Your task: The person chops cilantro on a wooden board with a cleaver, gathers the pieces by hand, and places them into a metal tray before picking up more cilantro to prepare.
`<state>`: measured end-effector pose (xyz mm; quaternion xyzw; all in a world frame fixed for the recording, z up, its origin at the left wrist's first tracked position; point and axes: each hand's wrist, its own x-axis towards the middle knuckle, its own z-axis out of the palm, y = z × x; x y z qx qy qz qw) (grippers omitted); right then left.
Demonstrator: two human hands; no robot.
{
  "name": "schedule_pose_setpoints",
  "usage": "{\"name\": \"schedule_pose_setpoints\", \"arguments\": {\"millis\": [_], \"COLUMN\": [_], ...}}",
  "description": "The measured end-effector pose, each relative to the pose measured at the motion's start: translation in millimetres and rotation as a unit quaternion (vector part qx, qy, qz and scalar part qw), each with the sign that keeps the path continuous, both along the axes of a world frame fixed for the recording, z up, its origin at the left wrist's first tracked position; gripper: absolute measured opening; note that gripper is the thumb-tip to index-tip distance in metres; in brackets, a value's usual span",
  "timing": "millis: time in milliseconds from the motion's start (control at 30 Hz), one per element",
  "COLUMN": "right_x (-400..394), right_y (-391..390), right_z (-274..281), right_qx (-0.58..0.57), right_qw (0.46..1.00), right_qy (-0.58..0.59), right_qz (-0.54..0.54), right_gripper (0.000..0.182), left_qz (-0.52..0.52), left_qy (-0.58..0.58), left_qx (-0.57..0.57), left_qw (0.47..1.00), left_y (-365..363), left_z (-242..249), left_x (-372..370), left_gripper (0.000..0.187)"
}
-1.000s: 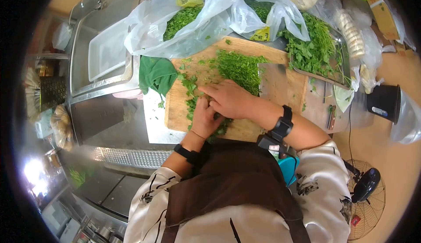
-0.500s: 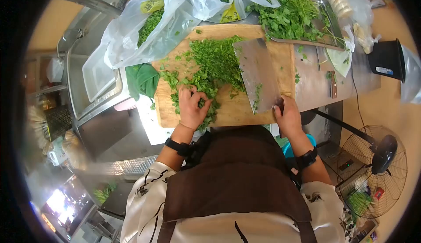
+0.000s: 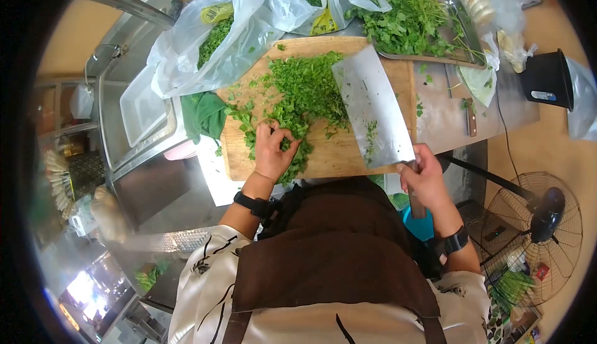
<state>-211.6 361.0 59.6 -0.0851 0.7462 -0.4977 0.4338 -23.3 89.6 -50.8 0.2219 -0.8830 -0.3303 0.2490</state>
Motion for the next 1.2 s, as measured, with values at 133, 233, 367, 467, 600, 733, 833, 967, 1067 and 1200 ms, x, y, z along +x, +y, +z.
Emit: {"name": "schedule_pose_setpoints", "arguments": {"millis": [133, 233, 367, 467, 600, 733, 833, 967, 1067, 1200], "right_x": [28.7, 34.6, 32.5, 32.6, 24.0, 28.9, 27.3, 26.1, 21.9, 22.1], "right_y": [-20.3, -57.4, -91.6, -102.1, -106.8, -103.6, -104.4, -106.2, -100.9, -104.2], "right_z": [15.4, 8.7, -2.6, -3.4, -19.1, -19.9, -19.7, -7.5, -23.4, -15.4], "right_qx": [0.068, 0.067, 0.089, 0.064, 0.133, 0.081, 0.124, 0.110, 0.149, 0.131], "right_qw": [0.932, 0.882, 0.821, 0.812, 0.792, 0.801, 0.803, 0.811, 0.805, 0.812], "right_qy": [0.327, 0.394, 0.437, 0.448, 0.443, 0.460, 0.434, 0.430, 0.426, 0.426], "right_qz": [0.140, 0.250, 0.356, 0.369, 0.399, 0.375, 0.390, 0.382, 0.385, 0.378], "right_gripper": [0.024, 0.023, 0.022, 0.022, 0.017, 0.017, 0.017, 0.018, 0.018, 0.017], "left_qz": [-0.002, -0.005, 0.004, 0.003, 0.002, 0.006, 0.007, 0.008, 0.007, 0.008], "left_qy": [0.001, -0.014, -0.001, 0.003, 0.015, 0.003, 0.012, 0.001, 0.007, -0.001], "left_qx": [0.000, 0.012, 0.012, 0.013, 0.004, 0.019, 0.021, 0.019, 0.021, 0.016], "left_qw": [1.000, 1.000, 1.000, 1.000, 1.000, 1.000, 1.000, 1.000, 1.000, 1.000], "left_y": [-0.7, -1.6, -0.9, 0.8, -2.9, -0.3, -0.7, 0.2, 0.7, -1.2], "left_z": [2.8, 6.7, 8.1, 5.7, 3.5, 3.3, 1.9, 2.2, 2.4, 3.5], "left_x": [-1.4, -1.0, -0.8, -0.5, -3.2, -0.8, -1.3, 1.3, -0.6, -0.2], "left_gripper": [0.025, 0.025, 0.025, 0.024, 0.024, 0.024, 0.024, 0.024, 0.025, 0.024]}}
